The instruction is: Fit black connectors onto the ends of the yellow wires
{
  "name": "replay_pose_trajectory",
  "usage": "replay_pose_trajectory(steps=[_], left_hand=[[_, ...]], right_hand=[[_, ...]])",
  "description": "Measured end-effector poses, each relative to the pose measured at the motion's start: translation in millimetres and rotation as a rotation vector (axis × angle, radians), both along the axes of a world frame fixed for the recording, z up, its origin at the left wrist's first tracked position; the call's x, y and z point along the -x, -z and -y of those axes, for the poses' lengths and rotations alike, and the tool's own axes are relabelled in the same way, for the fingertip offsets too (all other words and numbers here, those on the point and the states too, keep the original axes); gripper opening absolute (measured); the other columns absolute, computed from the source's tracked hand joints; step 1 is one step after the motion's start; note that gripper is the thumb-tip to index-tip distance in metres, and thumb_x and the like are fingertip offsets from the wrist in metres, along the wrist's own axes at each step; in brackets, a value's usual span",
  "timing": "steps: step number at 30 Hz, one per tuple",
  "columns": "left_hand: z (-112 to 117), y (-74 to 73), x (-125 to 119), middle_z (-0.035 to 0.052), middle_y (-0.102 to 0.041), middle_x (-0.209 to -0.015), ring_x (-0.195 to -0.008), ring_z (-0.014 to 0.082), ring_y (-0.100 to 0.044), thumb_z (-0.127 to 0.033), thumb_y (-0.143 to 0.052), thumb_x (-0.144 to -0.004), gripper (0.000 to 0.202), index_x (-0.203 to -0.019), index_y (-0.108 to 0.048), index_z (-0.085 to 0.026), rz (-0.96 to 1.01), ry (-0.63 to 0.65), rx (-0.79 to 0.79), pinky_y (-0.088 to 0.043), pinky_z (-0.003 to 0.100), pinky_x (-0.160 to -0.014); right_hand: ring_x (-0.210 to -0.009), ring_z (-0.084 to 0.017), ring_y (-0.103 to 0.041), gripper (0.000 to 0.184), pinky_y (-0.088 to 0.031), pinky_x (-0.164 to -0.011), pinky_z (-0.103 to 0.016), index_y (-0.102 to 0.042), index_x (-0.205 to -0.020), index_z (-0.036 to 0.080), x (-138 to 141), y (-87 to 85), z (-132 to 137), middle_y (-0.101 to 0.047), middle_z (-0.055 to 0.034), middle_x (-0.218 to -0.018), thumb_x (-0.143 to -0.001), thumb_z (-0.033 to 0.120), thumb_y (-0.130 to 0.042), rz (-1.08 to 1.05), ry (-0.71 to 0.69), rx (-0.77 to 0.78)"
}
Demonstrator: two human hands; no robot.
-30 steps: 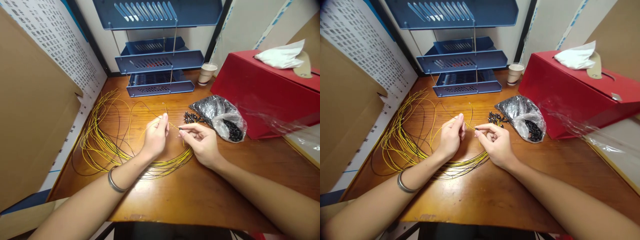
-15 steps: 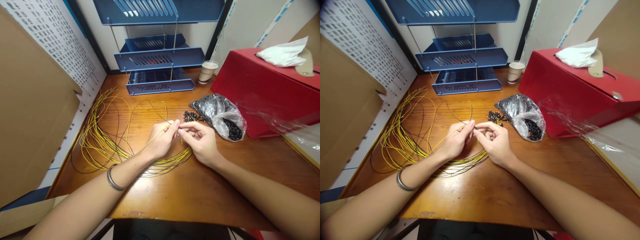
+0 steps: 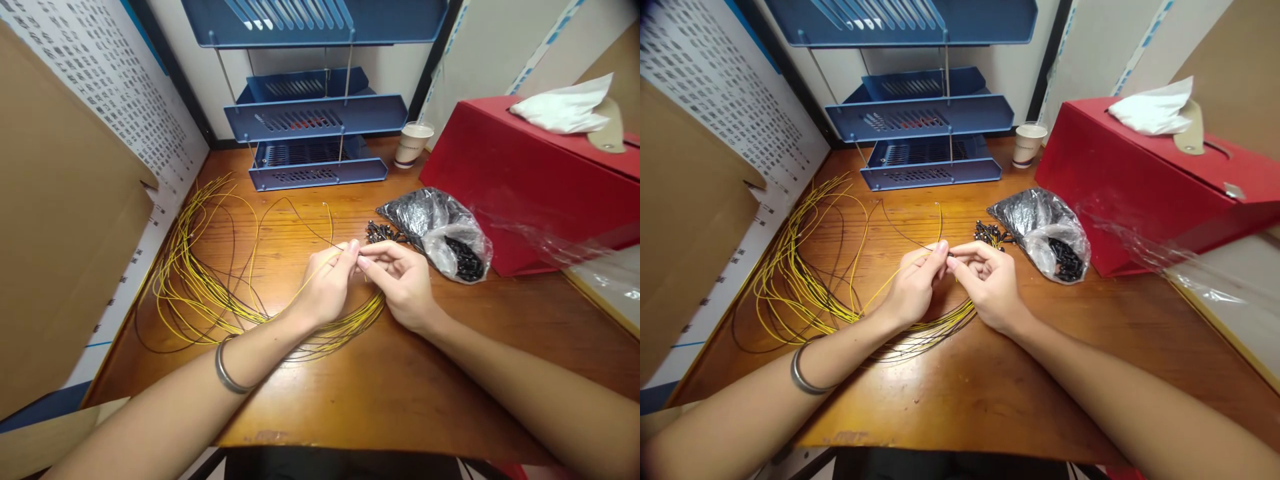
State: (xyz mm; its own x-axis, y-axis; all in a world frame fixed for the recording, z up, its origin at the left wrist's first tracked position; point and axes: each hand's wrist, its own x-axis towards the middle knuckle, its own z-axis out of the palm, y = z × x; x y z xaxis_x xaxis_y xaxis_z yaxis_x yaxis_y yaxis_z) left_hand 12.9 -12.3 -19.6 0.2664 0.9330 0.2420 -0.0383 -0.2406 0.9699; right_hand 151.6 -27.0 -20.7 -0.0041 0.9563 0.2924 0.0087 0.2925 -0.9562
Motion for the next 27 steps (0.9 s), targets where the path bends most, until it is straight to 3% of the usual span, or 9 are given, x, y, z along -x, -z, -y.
replay_pose_trajectory(steps=[4, 10, 13, 18, 23, 27], left_hand=[[-4.2, 0.2, 3.0, -0.0015, -0.042, -0.058, -0.057, 0.0115, -0.041, -0.051, -0.045, -0.101, 0.055, -0.058, -0.042, -0.019, 0.024, -0.105, -0.021, -0.039, 0.028, -0.061], [-15.7, -2.4, 9.7, -0.0027, -0.037, -0.053, -0.05, 0.0109, -0.038, -0.056, -0.049, -0.099, 0.057, -0.055, -0.04, -0.02, 0.075, -0.277, 0.008, -0.035, 0.028, -0.052], [-15.5, -4.2, 10.8, -0.0022, -0.041, -0.052, -0.05, 0.0105, -0.041, -0.051, -0.049, -0.1, 0.057, -0.053, -0.044, -0.019, 0.018, -0.256, -0.014, -0.038, 0.028, -0.055], [-7.1, -6.8, 9.7, -0.0014, -0.056, -0.051, -0.052, 0.0108, -0.051, -0.039, -0.05, -0.101, 0.047, -0.062, -0.064, -0.017, -0.086, -0.098, -0.013, -0.043, 0.026, -0.063], [-1.6, -8.7, 8.7, 0.0008, -0.063, -0.057, -0.059, 0.0126, -0.059, -0.036, -0.052, -0.1, 0.05, -0.054, -0.06, -0.017, -0.142, -0.035, -0.018, -0.045, 0.026, -0.069], [-2.4, -8.6, 9.3, 0.0015, -0.065, -0.064, -0.065, 0.0135, -0.061, -0.037, -0.049, -0.102, 0.047, -0.061, -0.061, -0.017, -0.157, -0.019, -0.053, -0.045, 0.026, -0.07]], right_hand=[[-0.062, -0.017, -0.068, 0.018, -0.052, -0.054, -0.026, -0.072, -0.089, 0.017, 0.6, 0.0, 1.3, -0.074, -0.0058, -0.077, -0.079, 0.031, -0.076, 0.033, 0.021, -0.002], [-0.057, -0.014, -0.065, 0.013, -0.047, -0.048, -0.024, -0.072, -0.088, 0.017, 0.8, -0.9, 4.0, -0.072, -0.0048, -0.072, -0.08, 0.026, -0.073, 0.039, 0.05, -0.009], [-0.058, -0.014, -0.065, 0.015, -0.047, -0.049, -0.024, -0.072, -0.09, 0.017, 0.7, -0.8, 3.1, -0.072, -0.0049, -0.074, -0.08, 0.028, -0.073, 0.01, 0.081, 0.003], [-0.066, -0.015, -0.065, 0.02, -0.046, -0.049, -0.024, -0.069, -0.093, 0.018, 0.6, 2.1, -0.3, -0.07, -0.0044, -0.078, -0.08, 0.032, -0.075, -0.029, 0.17, 0.016], [-0.059, -0.013, -0.061, 0.023, -0.047, -0.05, -0.026, -0.067, -0.097, 0.019, 0.7, 5.0, -0.7, -0.067, -0.0033, -0.082, -0.08, 0.032, -0.076, -0.055, 0.173, 0.044], [-0.064, -0.013, -0.059, 0.013, -0.046, -0.053, -0.027, -0.073, -0.095, 0.019, 0.2, 2.6, 1.4, -0.067, -0.0043, -0.084, -0.083, 0.026, -0.072, 0.076, 0.152, -0.042]])
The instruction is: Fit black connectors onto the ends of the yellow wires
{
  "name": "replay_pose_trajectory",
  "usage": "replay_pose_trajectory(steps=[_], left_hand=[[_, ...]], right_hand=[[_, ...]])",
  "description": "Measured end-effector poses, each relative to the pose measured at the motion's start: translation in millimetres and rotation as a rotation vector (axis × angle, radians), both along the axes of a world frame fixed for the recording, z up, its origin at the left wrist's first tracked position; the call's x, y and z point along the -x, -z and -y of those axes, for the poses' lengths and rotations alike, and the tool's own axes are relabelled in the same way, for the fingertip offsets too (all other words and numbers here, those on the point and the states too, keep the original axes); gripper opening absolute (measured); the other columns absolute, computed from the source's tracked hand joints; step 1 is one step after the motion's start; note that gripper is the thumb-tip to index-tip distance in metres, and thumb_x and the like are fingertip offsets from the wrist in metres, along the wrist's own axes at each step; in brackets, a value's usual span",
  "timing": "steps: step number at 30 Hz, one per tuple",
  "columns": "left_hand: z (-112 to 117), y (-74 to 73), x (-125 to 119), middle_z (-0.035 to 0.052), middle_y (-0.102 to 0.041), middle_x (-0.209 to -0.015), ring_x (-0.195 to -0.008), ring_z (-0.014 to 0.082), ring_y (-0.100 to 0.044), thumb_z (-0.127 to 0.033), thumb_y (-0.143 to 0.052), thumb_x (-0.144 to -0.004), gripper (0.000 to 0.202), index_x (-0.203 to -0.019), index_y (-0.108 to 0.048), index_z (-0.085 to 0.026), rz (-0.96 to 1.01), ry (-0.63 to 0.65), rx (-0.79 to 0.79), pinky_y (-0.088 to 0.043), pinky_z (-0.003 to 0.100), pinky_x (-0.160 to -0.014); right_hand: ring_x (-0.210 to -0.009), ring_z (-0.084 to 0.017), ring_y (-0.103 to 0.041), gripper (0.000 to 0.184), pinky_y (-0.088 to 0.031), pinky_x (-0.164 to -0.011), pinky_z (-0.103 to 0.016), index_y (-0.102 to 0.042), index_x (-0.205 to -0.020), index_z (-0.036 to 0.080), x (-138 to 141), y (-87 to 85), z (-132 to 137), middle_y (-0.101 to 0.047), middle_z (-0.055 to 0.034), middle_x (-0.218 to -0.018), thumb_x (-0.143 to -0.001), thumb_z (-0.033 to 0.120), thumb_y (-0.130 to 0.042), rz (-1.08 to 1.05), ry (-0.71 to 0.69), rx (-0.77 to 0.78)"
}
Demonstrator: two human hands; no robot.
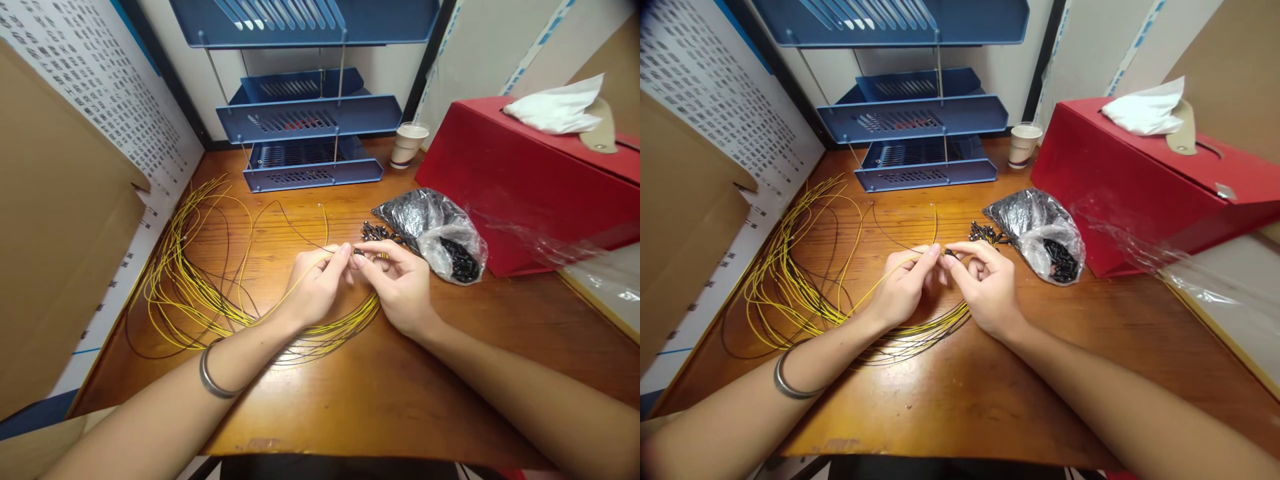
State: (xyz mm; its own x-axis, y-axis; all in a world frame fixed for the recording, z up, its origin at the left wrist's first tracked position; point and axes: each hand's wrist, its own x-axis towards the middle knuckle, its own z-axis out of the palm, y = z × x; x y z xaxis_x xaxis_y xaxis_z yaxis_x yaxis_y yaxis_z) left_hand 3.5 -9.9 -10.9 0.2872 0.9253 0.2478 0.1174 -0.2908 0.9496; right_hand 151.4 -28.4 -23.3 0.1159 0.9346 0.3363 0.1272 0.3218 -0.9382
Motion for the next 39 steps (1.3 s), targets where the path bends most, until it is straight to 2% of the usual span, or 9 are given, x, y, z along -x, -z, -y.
replay_pose_trajectory(steps=[4, 11, 15, 19, 23, 28, 31, 36, 39], left_hand=[[-0.3, 0.9, 2.5, 0.0016, -0.063, -0.065, -0.066, 0.0138, -0.06, -0.041, -0.044, -0.104, 0.05, -0.063, -0.059, -0.017, -0.038, -0.003, -0.021, -0.044, 0.026, -0.07], [1.1, 0.7, 3.6, -0.0004, -0.057, -0.062, -0.064, 0.0121, -0.056, -0.038, -0.044, -0.104, 0.05, -0.06, -0.053, -0.018, -0.068, 0.023, -0.045, -0.042, 0.026, -0.071], [-0.5, 2.0, 2.8, 0.0002, -0.058, -0.063, -0.065, 0.0126, -0.056, -0.038, -0.043, -0.105, 0.05, -0.06, -0.054, -0.018, -0.077, 0.016, -0.07, -0.042, 0.027, -0.073], [-1.5, 1.9, 3.3, 0.0003, -0.059, -0.066, -0.065, 0.0126, -0.057, -0.038, -0.042, -0.105, 0.048, -0.065, -0.057, -0.017, -0.128, 0.008, -0.091, -0.043, 0.026, -0.073], [-1.9, 0.9, 4.3, 0.0005, -0.06, -0.067, -0.066, 0.0125, -0.058, -0.038, -0.041, -0.105, 0.049, -0.065, -0.059, -0.017, -0.165, 0.001, -0.111, -0.043, 0.026, -0.074], [-2.4, 1.6, 4.4, -0.0004, -0.059, -0.066, -0.066, 0.0116, -0.058, -0.037, -0.041, -0.106, 0.048, -0.066, -0.06, -0.017, -0.184, 0.005, -0.105, -0.042, 0.025, -0.074], [-2.2, 2.8, 4.3, 0.0, -0.062, -0.067, -0.067, 0.0119, -0.059, -0.04, -0.041, -0.105, 0.05, -0.065, -0.062, -0.017, -0.188, 0.015, -0.063, -0.042, 0.025, -0.074], [-1.5, 4.8, 3.5, 0.0, -0.063, -0.066, -0.067, 0.0125, -0.062, -0.041, -0.041, -0.105, 0.049, -0.068, -0.063, -0.017, -0.192, 0.036, -0.03, -0.044, 0.024, -0.07], [-0.9, 5.6, 2.9, 0.0003, -0.066, -0.068, -0.066, 0.0121, -0.063, -0.039, -0.043, -0.105, 0.046, -0.071, -0.065, -0.017, -0.214, 0.051, -0.04, -0.044, 0.024, -0.069]], right_hand=[[-0.064, -0.014, -0.055, 0.013, -0.043, -0.055, -0.029, -0.079, -0.093, 0.021, 0.8, -3.7, 2.4, -0.066, -0.0032, -0.078, -0.086, 0.021, -0.068, 0.137, -0.007, -0.129], [-0.067, -0.015, -0.055, 0.019, -0.045, -0.059, -0.03, -0.08, -0.099, 0.022, 0.6, -3.5, 4.0, -0.062, -0.0027, -0.075, -0.089, 0.017, -0.066, 0.208, -0.029, -0.196], [-0.077, -0.017, -0.06, 0.021, -0.048, -0.063, -0.031, -0.08, -0.101, 0.024, -1.0, -4.1, 4.1, -0.065, -0.0046, -0.082, -0.092, 0.019, -0.061, 0.221, -0.057, -0.166], [-0.067, -0.015, -0.057, 0.016, -0.047, -0.058, -0.03, -0.077, -0.1, 0.022, -1.1, -2.7, 3.1, -0.064, -0.0038, -0.081, -0.09, 0.022, -0.065, 0.191, -0.042, -0.135], [-0.061, -0.014, -0.059, 0.018, -0.046, -0.054, -0.029, -0.071, -0.104, 0.02, -0.5, 0.6, 2.1, -0.068, -0.0046, -0.086, -0.088, 0.027, -0.069, 0.057, -0.062, 0.008], [-0.053, -0.012, -0.053, 0.012, -0.04, -0.048, -0.027, -0.069, -0.093, 0.018, -2.2, 4.6, 2.2, -0.068, -0.0024, -0.074, -0.086, 0.028, -0.072, 0.055, -0.042, 0.033], [-0.053, -0.012, -0.051, 0.009, -0.04, -0.049, -0.027, -0.072, -0.092, 0.019, -8.6, 0.8, 0.9, -0.066, -0.0017, -0.073, -0.088, 0.025, -0.069, 0.223, -0.035, -0.038], [-0.072, -0.017, -0.063, 0.016, -0.049, -0.068, -0.032, -0.074, -0.092, 0.017, -40.0, -27.5, -5.6, -0.072, -0.0068, -0.085, -0.09, 0.015, -0.058, 0.798, -0.093, -0.339], [-0.068, -0.02, -0.063, 0.014, -0.047, -0.066, -0.036, -0.074, -0.086, 0.02, -71.7, -47.0, -7.7, -0.072, -0.0066, -0.082, -0.085, 0.017, -0.06, 1.037, 0.021, -0.268]])
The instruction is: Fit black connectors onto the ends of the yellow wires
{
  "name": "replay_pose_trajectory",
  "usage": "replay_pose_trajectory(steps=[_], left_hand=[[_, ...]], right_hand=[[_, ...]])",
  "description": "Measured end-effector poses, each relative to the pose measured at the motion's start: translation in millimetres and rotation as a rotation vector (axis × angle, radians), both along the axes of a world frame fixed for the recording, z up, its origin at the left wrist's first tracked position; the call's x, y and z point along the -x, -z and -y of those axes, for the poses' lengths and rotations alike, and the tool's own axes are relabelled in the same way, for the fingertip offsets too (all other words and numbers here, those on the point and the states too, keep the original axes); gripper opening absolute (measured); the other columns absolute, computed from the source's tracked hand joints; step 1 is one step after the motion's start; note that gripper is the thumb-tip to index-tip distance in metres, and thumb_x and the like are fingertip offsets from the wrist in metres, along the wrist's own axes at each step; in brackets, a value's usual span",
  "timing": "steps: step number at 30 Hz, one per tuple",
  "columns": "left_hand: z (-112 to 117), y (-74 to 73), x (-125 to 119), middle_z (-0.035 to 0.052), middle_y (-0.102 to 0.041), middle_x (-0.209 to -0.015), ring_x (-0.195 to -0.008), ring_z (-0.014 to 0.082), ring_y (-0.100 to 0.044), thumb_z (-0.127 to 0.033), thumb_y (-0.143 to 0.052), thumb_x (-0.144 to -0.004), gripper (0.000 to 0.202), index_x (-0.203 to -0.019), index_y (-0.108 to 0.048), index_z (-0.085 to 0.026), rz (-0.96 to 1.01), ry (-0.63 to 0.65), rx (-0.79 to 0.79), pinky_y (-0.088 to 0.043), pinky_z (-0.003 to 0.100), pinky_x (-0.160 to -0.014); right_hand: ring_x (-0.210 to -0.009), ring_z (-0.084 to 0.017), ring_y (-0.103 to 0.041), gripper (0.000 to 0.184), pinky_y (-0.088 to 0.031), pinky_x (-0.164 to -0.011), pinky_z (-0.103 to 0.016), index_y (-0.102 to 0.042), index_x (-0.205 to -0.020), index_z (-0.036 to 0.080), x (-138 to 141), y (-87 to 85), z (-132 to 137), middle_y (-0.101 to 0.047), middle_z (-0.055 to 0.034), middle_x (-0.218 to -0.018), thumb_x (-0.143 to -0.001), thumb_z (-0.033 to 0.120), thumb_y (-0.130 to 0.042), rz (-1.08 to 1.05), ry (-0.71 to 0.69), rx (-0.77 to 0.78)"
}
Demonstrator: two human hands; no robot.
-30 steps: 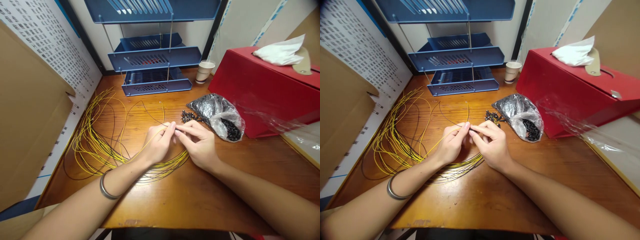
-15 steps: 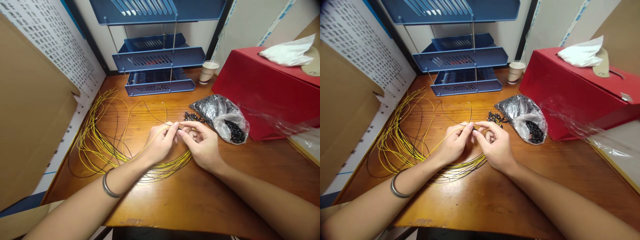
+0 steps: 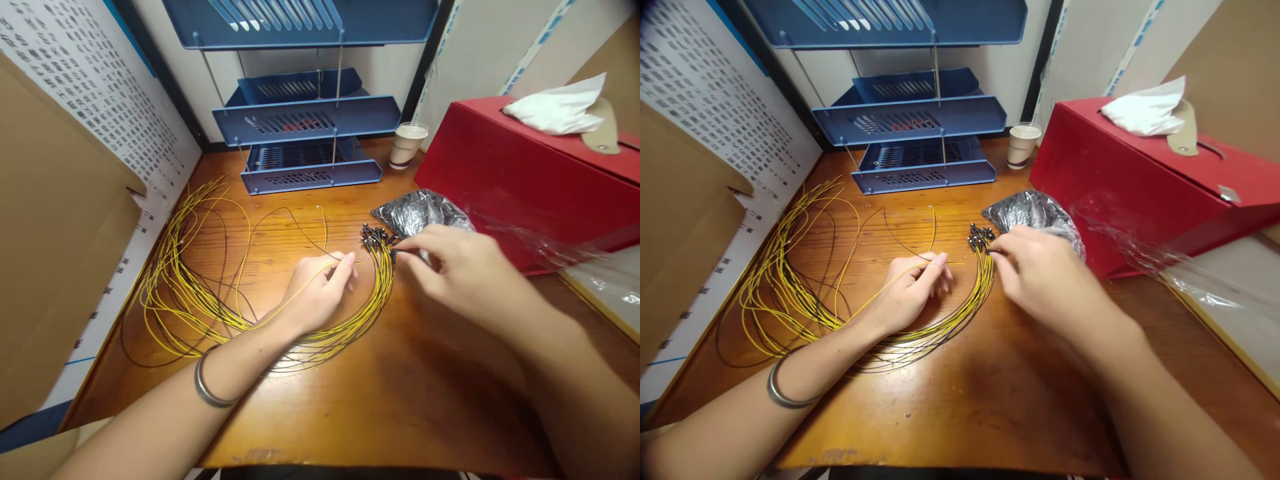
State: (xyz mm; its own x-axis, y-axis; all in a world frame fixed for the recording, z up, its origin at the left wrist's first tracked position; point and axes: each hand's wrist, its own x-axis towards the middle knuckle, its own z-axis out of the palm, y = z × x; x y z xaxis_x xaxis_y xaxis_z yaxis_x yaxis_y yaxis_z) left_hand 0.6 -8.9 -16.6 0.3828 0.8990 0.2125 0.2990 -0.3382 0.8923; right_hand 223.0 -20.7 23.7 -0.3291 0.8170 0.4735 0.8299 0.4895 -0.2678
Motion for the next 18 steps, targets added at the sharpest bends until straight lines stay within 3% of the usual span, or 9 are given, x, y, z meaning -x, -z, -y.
replay_pose_trajectory(steps=[3, 7, 13, 16, 18], left_hand=[[0.9, -0.8, -0.1, 0.0006, -0.069, -0.07, -0.066, 0.0117, -0.063, -0.035, -0.044, -0.104, 0.043, -0.072, -0.067, -0.016, -0.04, 0.021, -0.019, -0.044, 0.023, -0.068], [2.0, -4.0, -0.2, 0.0004, -0.071, -0.071, -0.064, 0.0102, -0.063, -0.031, -0.045, -0.102, 0.042, -0.072, -0.069, -0.016, -0.085, 0.032, -0.032, -0.044, 0.022, -0.067], [2.5, -4.9, -1.2, 0.0002, -0.068, -0.067, -0.062, 0.01, -0.061, -0.033, -0.047, -0.101, 0.042, -0.069, -0.067, -0.015, -0.109, 0.02, -0.029, -0.043, 0.022, -0.064], [1.9, -4.3, -0.9, -0.0001, -0.066, -0.065, -0.062, 0.0102, -0.06, -0.036, -0.047, -0.102, 0.043, -0.068, -0.065, -0.016, -0.069, 0.025, -0.016, -0.043, 0.022, -0.064], [1.4, -4.4, -0.5, -0.0003, -0.065, -0.065, -0.063, 0.01, -0.06, -0.037, -0.046, -0.103, 0.044, -0.069, -0.065, -0.016, -0.041, 0.034, -0.009, -0.043, 0.022, -0.065]], right_hand=[[-0.056, -0.023, -0.057, 0.011, -0.04, -0.057, -0.038, -0.077, -0.079, 0.024, -31.8, -12.1, 1.9, -0.07, -0.0057, -0.068, -0.074, 0.02, -0.068, 0.085, 0.27, 0.034], [-0.05, -0.028, -0.052, 0.012, -0.036, -0.052, -0.038, -0.075, -0.072, 0.025, -59.4, -14.6, 4.6, -0.061, -0.0073, -0.054, -0.077, 0.025, -0.065, 0.239, 0.546, 0.237], [-0.052, -0.026, -0.052, 0.012, -0.035, -0.052, -0.037, -0.076, -0.083, 0.023, -62.9, -10.1, -0.3, -0.065, -0.0094, -0.062, -0.08, 0.032, -0.068, 0.276, 0.592, 0.286], [-0.056, -0.025, -0.054, 0.029, -0.031, -0.051, -0.036, -0.076, -0.09, 0.021, -46.6, -13.8, 0.5, -0.069, -0.0124, -0.077, -0.084, 0.048, -0.068, 0.304, 0.592, 0.139], [-0.065, -0.024, -0.06, 0.025, -0.037, -0.054, -0.036, -0.074, -0.094, 0.021, -30.4, -14.5, 2.9, -0.071, -0.01, -0.089, -0.086, 0.044, -0.068, 0.232, 0.455, 0.022]])
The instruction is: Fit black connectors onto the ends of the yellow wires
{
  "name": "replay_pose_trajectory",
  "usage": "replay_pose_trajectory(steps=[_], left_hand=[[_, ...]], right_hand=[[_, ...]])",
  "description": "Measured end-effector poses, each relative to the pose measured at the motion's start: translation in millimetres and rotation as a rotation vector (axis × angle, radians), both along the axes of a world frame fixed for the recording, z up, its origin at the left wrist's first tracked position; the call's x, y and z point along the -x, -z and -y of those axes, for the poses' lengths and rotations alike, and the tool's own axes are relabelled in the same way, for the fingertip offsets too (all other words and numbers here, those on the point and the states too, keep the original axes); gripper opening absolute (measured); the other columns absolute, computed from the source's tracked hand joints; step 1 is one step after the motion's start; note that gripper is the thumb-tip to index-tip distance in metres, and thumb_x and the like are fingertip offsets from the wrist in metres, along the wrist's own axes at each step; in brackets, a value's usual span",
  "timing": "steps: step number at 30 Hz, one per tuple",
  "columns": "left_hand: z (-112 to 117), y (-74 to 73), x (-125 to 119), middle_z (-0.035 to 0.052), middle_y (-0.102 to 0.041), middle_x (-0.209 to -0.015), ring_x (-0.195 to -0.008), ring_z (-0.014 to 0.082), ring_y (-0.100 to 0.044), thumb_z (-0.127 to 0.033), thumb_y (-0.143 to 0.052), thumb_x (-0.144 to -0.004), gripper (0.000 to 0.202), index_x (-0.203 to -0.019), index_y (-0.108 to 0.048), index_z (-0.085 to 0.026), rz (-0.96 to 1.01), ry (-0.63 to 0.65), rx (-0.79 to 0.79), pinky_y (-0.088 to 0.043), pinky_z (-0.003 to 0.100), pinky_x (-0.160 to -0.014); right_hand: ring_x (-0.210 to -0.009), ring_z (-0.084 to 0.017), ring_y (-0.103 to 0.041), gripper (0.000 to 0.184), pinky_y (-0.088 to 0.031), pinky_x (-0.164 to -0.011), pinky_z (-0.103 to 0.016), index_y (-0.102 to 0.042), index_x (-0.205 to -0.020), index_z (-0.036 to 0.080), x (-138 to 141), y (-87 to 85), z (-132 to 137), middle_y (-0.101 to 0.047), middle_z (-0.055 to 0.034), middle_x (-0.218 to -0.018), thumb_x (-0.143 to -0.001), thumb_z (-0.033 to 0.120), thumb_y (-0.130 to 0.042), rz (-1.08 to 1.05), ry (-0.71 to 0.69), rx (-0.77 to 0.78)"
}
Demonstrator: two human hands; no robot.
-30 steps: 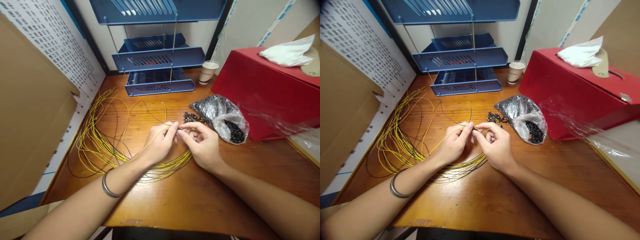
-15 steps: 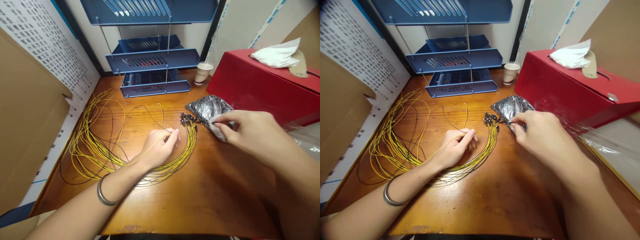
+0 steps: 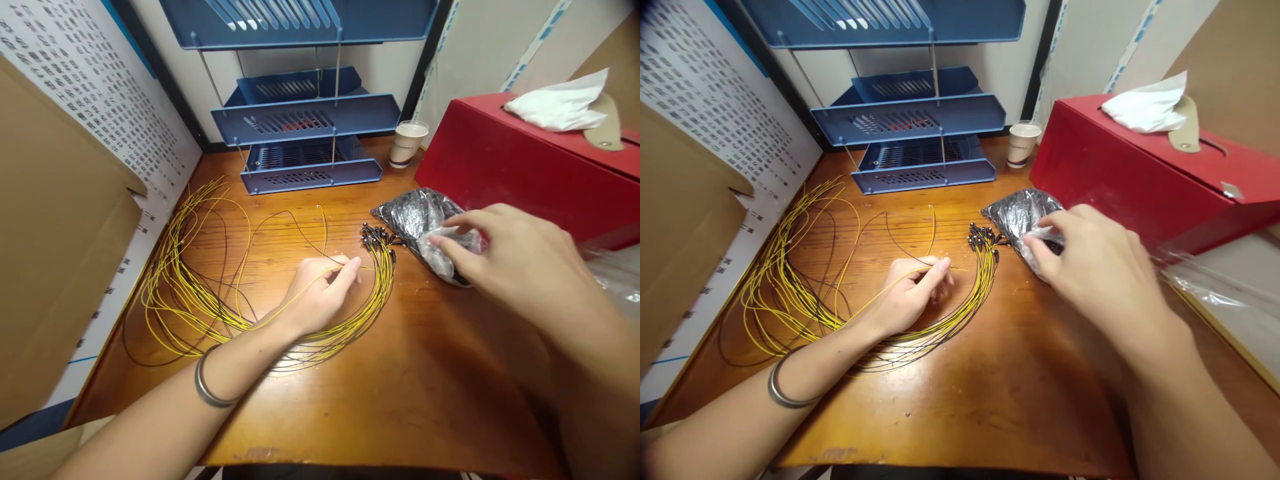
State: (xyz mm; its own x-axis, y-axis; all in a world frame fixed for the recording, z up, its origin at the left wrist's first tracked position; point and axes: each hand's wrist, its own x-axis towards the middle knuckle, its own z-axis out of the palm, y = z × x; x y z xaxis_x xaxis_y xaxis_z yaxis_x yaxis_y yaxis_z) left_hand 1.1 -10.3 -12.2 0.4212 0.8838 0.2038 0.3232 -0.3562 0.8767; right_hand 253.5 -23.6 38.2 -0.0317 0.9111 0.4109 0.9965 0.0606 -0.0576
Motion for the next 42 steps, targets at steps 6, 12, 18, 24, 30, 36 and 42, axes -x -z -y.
replay_pose_trajectory(steps=[6, 12, 18, 24, 30, 36, 42], left_hand=[[0.9, -2.8, 0.9, -0.0002, -0.061, -0.062, -0.06, 0.0091, -0.058, -0.036, -0.044, -0.104, 0.048, -0.065, -0.062, -0.015, 0.059, 0.083, -0.007, -0.043, 0.023, -0.066], [3.0, -1.5, 2.0, -0.0008, -0.062, -0.065, -0.06, 0.009, -0.057, -0.039, -0.049, -0.102, 0.041, -0.071, -0.062, -0.015, 0.106, 0.102, 0.009, -0.043, 0.023, -0.063], [4.2, 1.2, -1.7, -0.0017, -0.068, -0.07, -0.054, 0.0075, -0.056, -0.04, -0.06, -0.097, 0.024, -0.102, -0.069, -0.019, 0.34, 0.007, 0.113, -0.045, 0.021, -0.056], [-12.6, -17.3, 4.5, 0.0037, -0.077, -0.087, -0.046, 0.0067, -0.056, -0.035, -0.064, -0.094, 0.018, -0.091, -0.069, -0.018, 0.589, -0.116, 0.137, -0.046, 0.02, -0.046], [-63.2, -67.3, 67.3, -0.0051, -0.076, -0.109, -0.045, 0.0026, -0.047, -0.03, -0.047, -0.103, 0.027, -0.087, -0.066, -0.022, 1.004, -0.537, 0.165, -0.037, 0.017, -0.04], [-87.4, -70.3, 133.3, -0.0113, -0.043, -0.157, -0.097, 0.0067, -0.061, -0.059, -0.001, -0.103, 0.071, -0.122, -0.06, -0.024, 0.757, -0.62, 0.211, -0.051, 0.017, -0.067], [-80.2, -61.6, 132.5, 0.0037, -0.037, -0.161, -0.125, 0.0202, -0.056, -0.062, -0.002, -0.099, 0.073, -0.148, -0.035, -0.019, 0.294, -0.601, 0.208, -0.054, 0.032, -0.09]], right_hand=[[-0.087, -0.021, -0.069, 0.02, -0.049, -0.068, -0.031, -0.07, -0.109, 0.016, 44.5, 16.9, 10.1, -0.072, -0.0066, -0.105, -0.092, 0.021, -0.062, -0.191, -0.62, 0.043], [-0.062, -0.015, -0.065, 0.018, -0.045, -0.058, -0.028, -0.073, -0.093, 0.015, 54.5, 30.8, 11.7, -0.071, -0.0018, -0.076, -0.094, 0.012, -0.055, -0.241, -0.71, -0.032], [-0.074, -0.015, -0.07, 0.015, -0.053, -0.069, -0.026, -0.073, -0.096, 0.014, 53.7, 32.2, 7.2, -0.074, -0.0056, -0.088, -0.092, 0.007, -0.06, -0.238, -0.674, -0.206], [-0.105, -0.021, -0.07, 0.038, -0.056, -0.092, -0.029, -0.063, -0.125, 0.01, 61.1, 28.7, 12.5, -0.072, -0.0126, -0.117, -0.088, 0.012, -0.069, -0.296, -0.552, -0.334], [-0.106, -0.021, -0.069, 0.039, -0.057, -0.092, -0.031, -0.06, -0.126, 0.017, 62.3, 28.2, 13.6, -0.072, -0.0094, -0.117, -0.089, 0.014, -0.068, -0.292, -0.511, -0.34], [-0.103, -0.023, -0.069, 0.025, -0.055, -0.09, -0.036, -0.063, -0.117, 0.018, 63.3, 29.9, 13.9, -0.072, -0.01, -0.114, -0.092, 0.017, -0.063, -0.301, -0.453, -0.264], [-0.091, -0.025, -0.069, 0.025, -0.052, -0.074, -0.036, -0.067, -0.114, 0.018, 59.5, 31.5, 10.6, -0.071, -0.008, -0.107, -0.089, 0.022, -0.066, -0.231, -0.251, -0.141]])
